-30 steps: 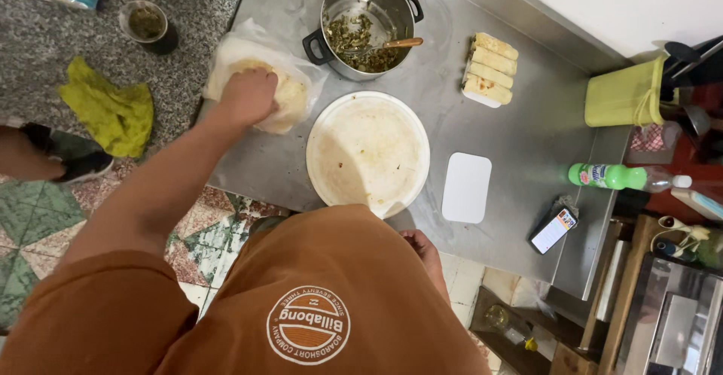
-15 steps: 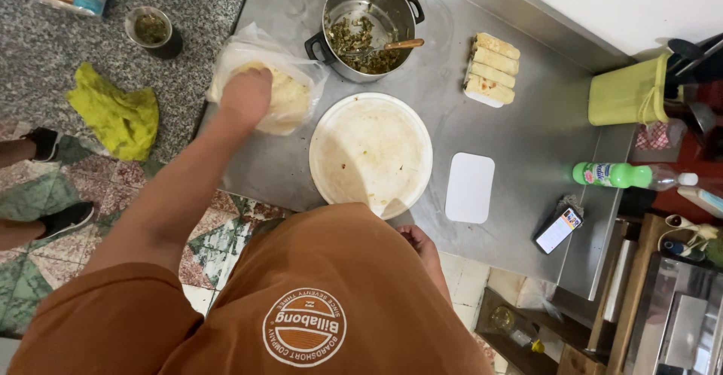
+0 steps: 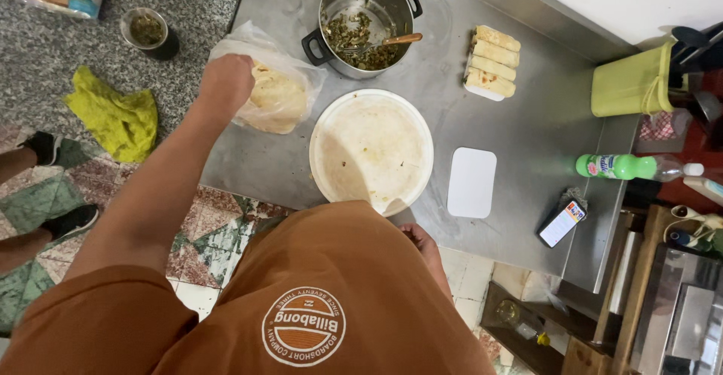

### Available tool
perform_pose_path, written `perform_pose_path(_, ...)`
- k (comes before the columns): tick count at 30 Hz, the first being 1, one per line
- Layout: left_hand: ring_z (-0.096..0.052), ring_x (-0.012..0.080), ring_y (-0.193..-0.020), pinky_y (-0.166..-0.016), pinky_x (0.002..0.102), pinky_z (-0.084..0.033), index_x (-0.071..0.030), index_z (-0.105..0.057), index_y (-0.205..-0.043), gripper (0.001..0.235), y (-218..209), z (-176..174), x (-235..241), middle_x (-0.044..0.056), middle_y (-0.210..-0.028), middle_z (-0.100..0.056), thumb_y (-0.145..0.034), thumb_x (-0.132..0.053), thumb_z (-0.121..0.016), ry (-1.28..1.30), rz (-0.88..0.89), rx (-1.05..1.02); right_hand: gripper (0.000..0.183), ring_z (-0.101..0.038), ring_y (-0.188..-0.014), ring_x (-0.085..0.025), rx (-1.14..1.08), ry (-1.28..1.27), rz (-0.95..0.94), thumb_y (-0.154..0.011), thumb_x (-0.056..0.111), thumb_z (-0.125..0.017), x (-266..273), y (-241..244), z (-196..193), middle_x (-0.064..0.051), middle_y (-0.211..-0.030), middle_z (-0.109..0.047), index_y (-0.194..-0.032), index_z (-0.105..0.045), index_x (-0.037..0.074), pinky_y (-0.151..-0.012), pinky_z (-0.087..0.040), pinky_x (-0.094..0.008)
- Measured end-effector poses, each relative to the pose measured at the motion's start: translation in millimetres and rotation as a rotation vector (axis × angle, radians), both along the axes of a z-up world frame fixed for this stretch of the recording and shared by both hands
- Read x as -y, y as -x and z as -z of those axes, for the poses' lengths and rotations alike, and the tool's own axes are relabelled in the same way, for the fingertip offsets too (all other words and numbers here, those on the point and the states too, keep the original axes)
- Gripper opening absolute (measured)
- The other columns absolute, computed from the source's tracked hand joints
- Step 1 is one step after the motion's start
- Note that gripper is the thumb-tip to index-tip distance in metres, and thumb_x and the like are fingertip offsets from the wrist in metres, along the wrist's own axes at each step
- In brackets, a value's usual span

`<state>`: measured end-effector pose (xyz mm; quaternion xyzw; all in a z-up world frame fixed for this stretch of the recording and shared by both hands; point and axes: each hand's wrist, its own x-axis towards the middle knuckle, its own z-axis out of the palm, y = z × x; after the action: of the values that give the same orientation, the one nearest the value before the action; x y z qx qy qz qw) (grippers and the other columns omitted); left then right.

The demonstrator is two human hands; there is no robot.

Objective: The person assembles wraps by placing flatbreads on a plate, spreading a green filling with a spoon, and rolling them into cylinders. The finished wraps are placed on a white tray.

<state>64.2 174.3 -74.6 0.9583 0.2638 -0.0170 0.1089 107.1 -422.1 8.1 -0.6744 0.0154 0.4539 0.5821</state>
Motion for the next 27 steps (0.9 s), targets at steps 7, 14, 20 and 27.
perform_pose_path(7,-0.074,0.0462,-0.087,-0.075,0.056,-0.059,-0.004,-0.074,-0.109,0.025,15,-64,23,0.024,-0.088,-0.072,-0.1,-0.015,-0.054,0.141,-0.015,0.109,0.033,-0.068,-0.098,-0.03,-0.073,-0.009,0.039,-0.088,0.006,-0.071,-2,-4,14,-0.019,-0.107,-0.07,-0.12,-0.066,0.003,-0.093,-0.054,-0.038)
perform_pose_path(14,-0.067,0.0422,-0.095,-0.082,0.057,-0.052,-0.007,-0.072,-0.114,0.023,26,-101,39,0.024,-0.096,-0.071,-0.098,-0.013,-0.056,0.663,-0.208,0.397,0.024,-0.067,-0.097,-0.024,-0.003,0.043,0.026,-0.093,0.007,-0.071,-8,-5,12,-0.014,-0.105,-0.07,-0.116,-0.066,0.005,-0.093,-0.054,-0.035)
perform_pose_path(20,-0.057,0.0078,-0.064,-0.06,0.021,-0.046,-0.009,-0.066,-0.101,0.011,19,-127,67,0.0,-0.075,-0.058,-0.094,-0.005,-0.058,1.27,-0.347,0.641,0.017,-0.067,-0.09,-0.021,0.241,0.145,-0.081,-0.095,0.01,-0.073,-62,-14,-49,-0.015,-0.097,-0.073,-0.11,-0.068,0.003,-0.087,-0.056,-0.035)
perform_pose_path(27,-0.061,0.0223,-0.094,-0.087,0.042,-0.052,0.0,-0.069,-0.122,0.029,-10,-154,134,0.016,-0.101,-0.066,-0.095,-0.007,-0.06,1.195,0.032,0.486,0.032,-0.07,-0.103,-0.025,0.101,-0.169,0.038,-0.097,0.011,-0.068,-120,-34,-58,-0.019,-0.118,-0.068,-0.126,-0.064,-0.003,-0.091,-0.06,-0.035)
